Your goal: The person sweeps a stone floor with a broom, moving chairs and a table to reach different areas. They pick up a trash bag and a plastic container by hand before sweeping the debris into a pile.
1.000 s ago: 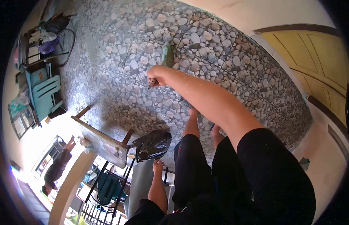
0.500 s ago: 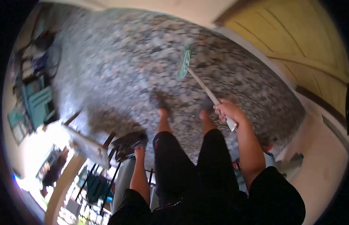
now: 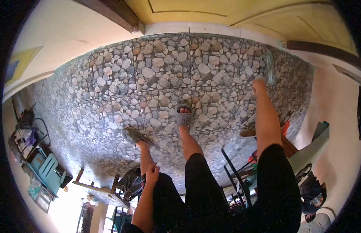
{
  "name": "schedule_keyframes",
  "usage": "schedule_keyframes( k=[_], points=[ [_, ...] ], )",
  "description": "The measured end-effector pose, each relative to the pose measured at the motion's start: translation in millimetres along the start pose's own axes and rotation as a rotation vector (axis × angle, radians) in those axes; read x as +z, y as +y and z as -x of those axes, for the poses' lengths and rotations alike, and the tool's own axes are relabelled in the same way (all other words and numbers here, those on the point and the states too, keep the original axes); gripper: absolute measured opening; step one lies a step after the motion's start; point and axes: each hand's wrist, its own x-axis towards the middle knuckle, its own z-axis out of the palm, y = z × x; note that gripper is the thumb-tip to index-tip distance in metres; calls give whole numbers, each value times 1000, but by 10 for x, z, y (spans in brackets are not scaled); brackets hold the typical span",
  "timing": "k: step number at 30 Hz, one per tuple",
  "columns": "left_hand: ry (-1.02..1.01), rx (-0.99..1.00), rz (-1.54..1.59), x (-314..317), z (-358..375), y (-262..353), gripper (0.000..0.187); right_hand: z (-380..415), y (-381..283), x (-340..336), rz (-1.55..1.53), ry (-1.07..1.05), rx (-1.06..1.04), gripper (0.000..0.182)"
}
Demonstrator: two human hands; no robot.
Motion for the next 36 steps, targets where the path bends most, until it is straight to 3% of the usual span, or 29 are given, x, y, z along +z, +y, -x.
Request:
schedule_keyframes(
  k=[2, 3, 4, 5, 6, 7, 8, 9, 10, 11, 12, 14, 18, 20, 22, 23, 25, 26, 27, 28, 29, 30, 31, 32, 34, 35, 36],
  points=[
    [-23, -49, 13, -121, -42, -476, 26, 593, -500, -6, -430, -246, -228, 14],
    [-21, -168, -355, -278, 23, -392, 28, 977, -684, 75, -117, -421, -449, 21],
    [-43, -190, -385, -415, 161, -269, 28, 1653, -766, -77, -47, -423, -430, 20],
    [12, -268, -80, -466, 147, -80, 28, 2177, -847, -306, 12, -399, -426, 20],
    [68, -332, 237, -463, 90, 70, 29, 2256, -583, 45, 90, -188, -1010, 18],
    [87, -386, 429, -492, 3, -318, 30, 2896, -580, 7, -358, -184, -541, 33],
    [80, -365, 432, -515, -8, -304, 30, 3641, -587, -444, 99, -124, -805, 28],
    [57, -358, 357, -536, -48, -236, 30, 3912, -511, -252, -96, -371, -549, 43],
    [37, -346, 279, -564, -100, -184, 30, 4246, -436, -273, 98, -323, -748, 56],
    [18, -306, 277, -552, -145, -232, 30, 4580, -339, -300, -335, -557, -481, 56],
    [12, -282, 274, -525, -167, -155, 30, 4759, -220, -123, -122, -421, -790, 62],
    [31, -241, 335, -435, -229, 47, 29, 5132, -295, -510, 122, -584, -863, 59],
    [-55, -232, 350, -352, -228, 399, 28, 4891, -139, -606, -9, -681, -769, 48],
    [-69, -215, 292, -341, -225, 404, 28, 4603, 96, -1078, -384, -508, -613, 39],
    [-86, -198, 245, -306, -246, 374, 28, 4089, 394, -1410, -427, -441, -551, 37],
    [-88, -238, 262, -298, -259, 351, 27, 3880, 458, -1772, -389, -457, -409, 38],
    [-77, -314, 271, -208, -251, 451, 20, 3168, 845, -1844, -349, -228, -542, 38],
    [-78, -317, 273, -156, -249, 478, 20, 3002, 806, -2141, -323, -191, -400, 39],
    [-104, -290, 225, -110, -256, 475, 18, 2580, 884, -2131, -226, -191, -365, 39],
    [-130, -266, 177, -65, -252, 442, 16, 2089, 1007, -1903, -104, 74, -455, 36],
    [-126, -275, 176, -11, -268, 314, 16, 1747, 935, -1944, -103, -1, -366, 48],
    [-165, -248, 228, 62, -350, 98, 17, 1462, 744, -1995, -215, -93, -204, 45],
    [-201, -221, 281, 123, -412, -57, 17, 1022, 646, -1905, 150, -125, -351, 40],
    [-193, -226, 278, 177, -379, 81, 17, 453, 617, -1558, -162, 172, -269, 21],
    [-124, -15, -52, 371, -267, 663, 20, -295, 282, -1399, 589, 78, -595, 22],
    [-108, -22, -55, 414, -321, 550, 20, -504, 52, -1343, 313, 42, -488, 24],
    [-83, -156, 93, 441, -364, 373, 21, -583, -75, -1304, 45, -2, -368, 26]
  ],
)
